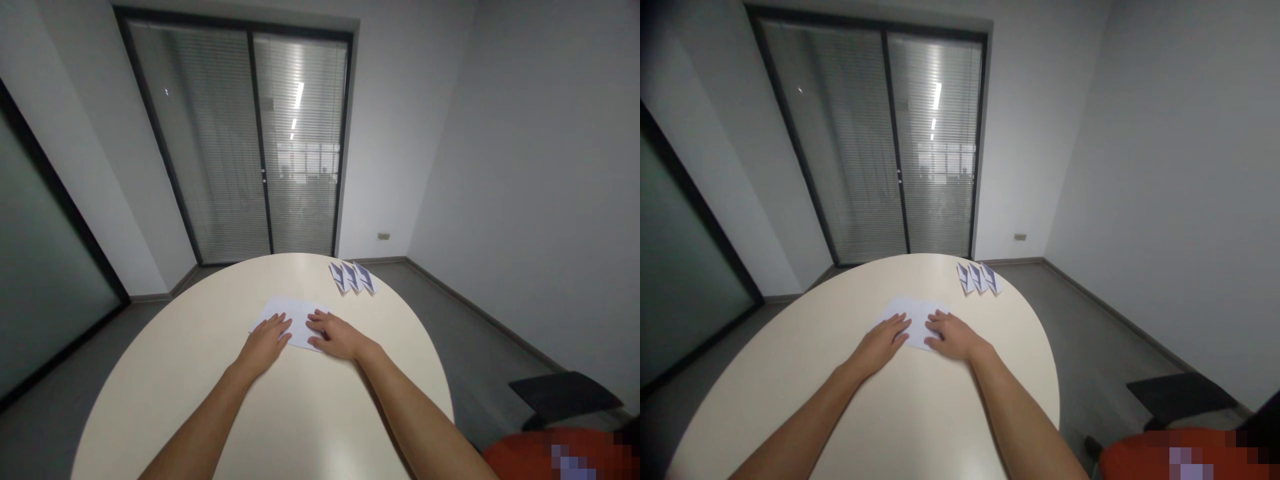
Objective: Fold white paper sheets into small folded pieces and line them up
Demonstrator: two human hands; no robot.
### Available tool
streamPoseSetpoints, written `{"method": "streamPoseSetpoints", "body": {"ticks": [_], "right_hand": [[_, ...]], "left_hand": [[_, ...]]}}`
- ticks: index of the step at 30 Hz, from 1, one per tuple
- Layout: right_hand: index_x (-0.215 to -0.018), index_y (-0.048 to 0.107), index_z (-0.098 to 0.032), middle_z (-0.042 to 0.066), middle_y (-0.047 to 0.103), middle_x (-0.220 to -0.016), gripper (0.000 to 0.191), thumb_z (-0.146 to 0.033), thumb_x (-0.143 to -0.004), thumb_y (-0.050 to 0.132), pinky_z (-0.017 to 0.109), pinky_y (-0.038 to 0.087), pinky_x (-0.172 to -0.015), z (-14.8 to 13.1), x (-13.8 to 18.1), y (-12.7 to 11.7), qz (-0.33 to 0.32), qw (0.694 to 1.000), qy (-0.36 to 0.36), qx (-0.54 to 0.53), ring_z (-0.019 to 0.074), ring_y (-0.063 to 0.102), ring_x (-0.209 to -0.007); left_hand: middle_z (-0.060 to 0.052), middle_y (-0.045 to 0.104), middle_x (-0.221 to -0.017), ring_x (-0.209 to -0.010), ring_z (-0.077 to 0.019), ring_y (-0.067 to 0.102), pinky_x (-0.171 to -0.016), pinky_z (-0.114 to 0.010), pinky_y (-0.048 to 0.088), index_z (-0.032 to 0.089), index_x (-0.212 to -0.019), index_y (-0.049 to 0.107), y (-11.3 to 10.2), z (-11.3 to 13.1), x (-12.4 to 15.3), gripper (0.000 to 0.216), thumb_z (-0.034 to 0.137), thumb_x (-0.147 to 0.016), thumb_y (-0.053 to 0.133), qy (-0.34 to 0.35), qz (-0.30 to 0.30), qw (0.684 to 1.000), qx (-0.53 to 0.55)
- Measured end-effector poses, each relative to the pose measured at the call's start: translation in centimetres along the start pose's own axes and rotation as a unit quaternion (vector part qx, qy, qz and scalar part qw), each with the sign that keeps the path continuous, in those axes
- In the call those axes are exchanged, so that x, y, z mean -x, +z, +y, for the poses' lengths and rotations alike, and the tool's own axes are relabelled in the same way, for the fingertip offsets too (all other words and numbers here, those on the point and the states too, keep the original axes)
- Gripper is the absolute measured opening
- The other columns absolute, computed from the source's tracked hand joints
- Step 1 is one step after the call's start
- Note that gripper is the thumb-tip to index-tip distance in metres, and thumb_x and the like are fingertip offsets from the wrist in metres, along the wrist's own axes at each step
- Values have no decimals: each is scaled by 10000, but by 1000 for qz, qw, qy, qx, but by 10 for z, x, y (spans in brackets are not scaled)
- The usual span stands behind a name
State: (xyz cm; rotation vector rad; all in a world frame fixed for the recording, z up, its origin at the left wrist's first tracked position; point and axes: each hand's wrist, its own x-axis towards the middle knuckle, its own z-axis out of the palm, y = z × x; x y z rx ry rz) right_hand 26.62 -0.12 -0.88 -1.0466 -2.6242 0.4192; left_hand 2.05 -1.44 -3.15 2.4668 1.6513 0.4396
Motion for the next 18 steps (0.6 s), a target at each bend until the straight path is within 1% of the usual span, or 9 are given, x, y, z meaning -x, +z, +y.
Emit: {"method": "streamPoseSetpoints", "body": {"ticks": [3, 4, 6, 8, 11, 15, 18], "right_hand": [[-1452, 509, -172, 162, 421, -1541, 707, -594, -889, 577, 492, 254, -1177, -3, 0, -1, -23, 1000, -3, -5, 334, 323, -1456], [-1474, 481, -170, 168, 398, -1552, 762, -618, -868, 593, 504, 243, -1179, -3, 0, -1, -26, 1000, 1, -4, 343, 312, -1460], [-1493, 455, -181, 168, 373, -1564, 799, -631, -850, 608, 516, 225, -1183, -2, -1, 1, -26, 1000, 5, -4, 346, 303, -1464], [-1480, 476, -196, 159, 380, -1561, 763, -614, -856, 612, 501, 221, -1187, 1, -1, 3, -17, 1000, -3, -6, 328, 324, -1458], [-1418, 558, -200, 150, 430, -1532, 677, -585, -864, 622, 461, 239, -1187, 5, 0, 6, -1, 1000, -20, -9, 302, 394, -1424], [-1344, 631, -203, 117, 519, -1472, 604, -572, -866, 617, 418, 310, -1163, 8, 2, 9, 16, 999, -13, -24, 287, 466, -1376], [-1316, 653, -207, 91, 575, -1422, 560, -541, -869, 614, 389, 366, -1131, 7, 2, 10, 20, 999, -7, -38, 276, 490, -1357]], "left_hand": [[-59, 517, -1491, -1399, -212, 458, -1176, -397, 336, 239, -1332, 625, -3, 3, 0, 408, 261, -980, 419, 6, 7, 1000, 13], [-50, 533, -1478, -1394, -215, 464, -1177, -409, 336, 251, -1306, 645, -4, 4, 1, 399, 248, -977, 420, 12, 4, 1000, 21], [-36, 548, -1466, -1404, -235, 450, -1182, -472, 318, 280, -1268, 670, -5, 5, 2, 379, 258, -978, 427, 30, -6, 999, 40], [-35, 550, -1465, -1421, -260, 423, -1181, -541, 289, 296, -1249, 679, -5, 5, 4, 353, 304, -980, 450, 49, -13, 997, 60], [-50, 564, -1451, -1418, -278, 423, -1180, -582, 261, 294, -1222, 692, -3, 2, 6, 329, 383, -964, 507, 71, -17, 994, 80], [-40, 610, -1403, -1388, -265, 466, -1184, -558, 269, 297, -1160, 720, 2, -3, 5, 289, 390, -951, 544, 94, -9, 991, 92], [-38, 637, -1370, -1364, -247, 497, -1188, -507, 294, 291, -1142, 730, 3, -2, 3, 281, 377, -955, 539, 103, -8, 990, 94]]}}
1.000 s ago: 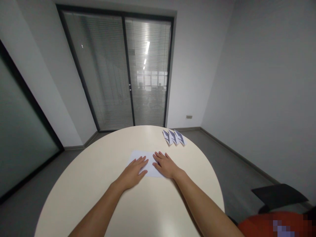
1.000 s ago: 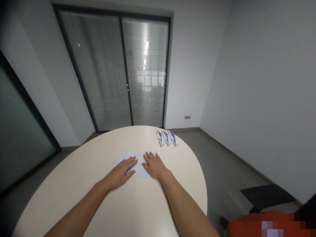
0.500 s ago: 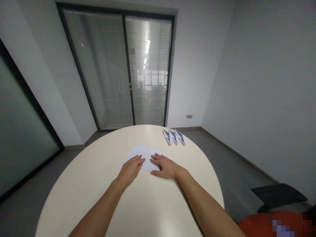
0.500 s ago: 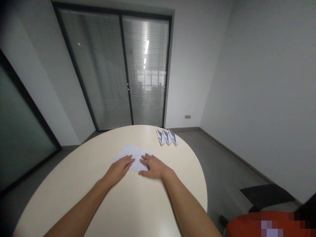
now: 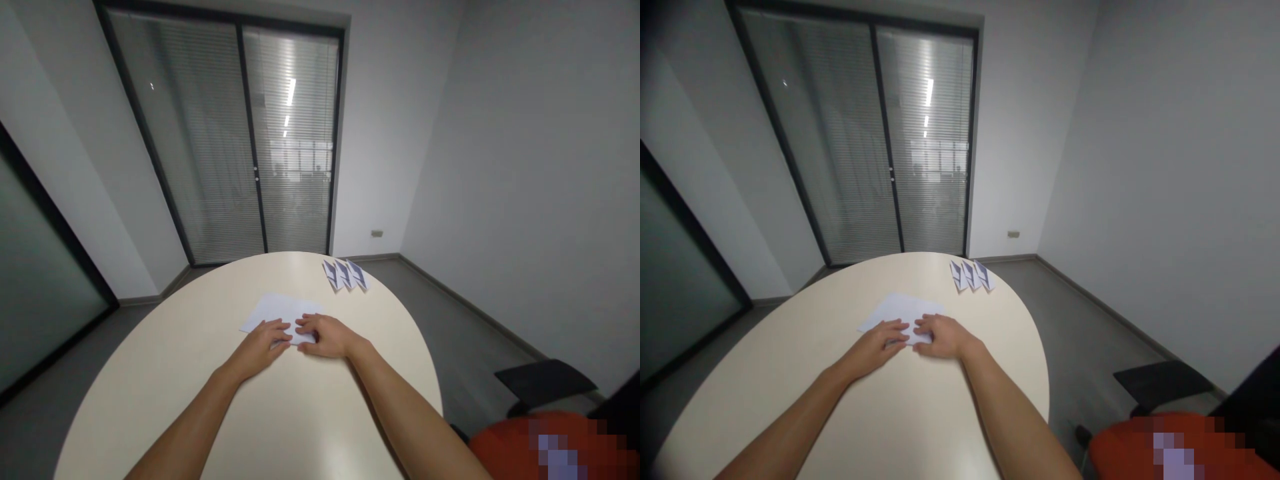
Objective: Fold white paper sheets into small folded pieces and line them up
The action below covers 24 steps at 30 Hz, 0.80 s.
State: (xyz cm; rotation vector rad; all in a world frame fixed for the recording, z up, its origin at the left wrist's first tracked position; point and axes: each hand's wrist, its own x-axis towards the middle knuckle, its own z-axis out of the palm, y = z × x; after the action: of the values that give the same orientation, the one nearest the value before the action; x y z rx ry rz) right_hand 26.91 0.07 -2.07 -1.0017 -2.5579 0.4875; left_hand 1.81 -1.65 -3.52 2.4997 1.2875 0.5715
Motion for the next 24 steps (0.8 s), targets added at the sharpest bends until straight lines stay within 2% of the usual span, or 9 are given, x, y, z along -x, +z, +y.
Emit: {"method": "streamPoseSetpoints", "body": {"ticks": [5, 12, 19, 24], "right_hand": [[-1272, 682, -218, 71, 631, -1361, 481, -490, -885, 597, 369, 406, -1094, -1, 0, -1, 6, 1000, 4, -4, 263, 522, -1330], [-1198, 725, -234, 69, 685, -1283, 399, -449, -886, 600, 355, 457, -1024, 1, -2, 1, 24, 1000, -6, -3, 267, 599, -1244], [-1176, 739, -264, 39, 703, -1252, 360, -423, -908, 560, 333, 462, -994, -5, 1, -6, 10, 1000, 6, 5, 257, 593, -1253], [-1121, 760, -272, 22, 708, -1240, 325, -407, -928, 536, 322, 467, -966, -8, 2, -10, -2, 1000, 9, 1, 250, 591, -1257]], "left_hand": [[-35, 665, -1331, -1321, -222, 540, -1154, -399, 379, 272, -1103, 751, -2, 4, -2, 296, 380, -968, 510, 11, 1, 1000, 13], [-50, 704, -1265, -1255, -235, 600, -1093, -396, 447, 245, -1085, 750, 0, 5, -4, 296, 379, -959, 519, 17, 29, 999, 9], [-49, 731, -1210, -1228, -237, 625, -1030, -372, 483, 241, -1120, 740, -7, 10, -5, 296, 342, -964, 510, 20, 12, 1000, -15], [-33, 759, -1139, -1096, -223, 690, -939, -333, 504, 253, -1094, 748, -14, 11, -3, 275, 331, -963, 518, 19, 5, 999, -39]]}}
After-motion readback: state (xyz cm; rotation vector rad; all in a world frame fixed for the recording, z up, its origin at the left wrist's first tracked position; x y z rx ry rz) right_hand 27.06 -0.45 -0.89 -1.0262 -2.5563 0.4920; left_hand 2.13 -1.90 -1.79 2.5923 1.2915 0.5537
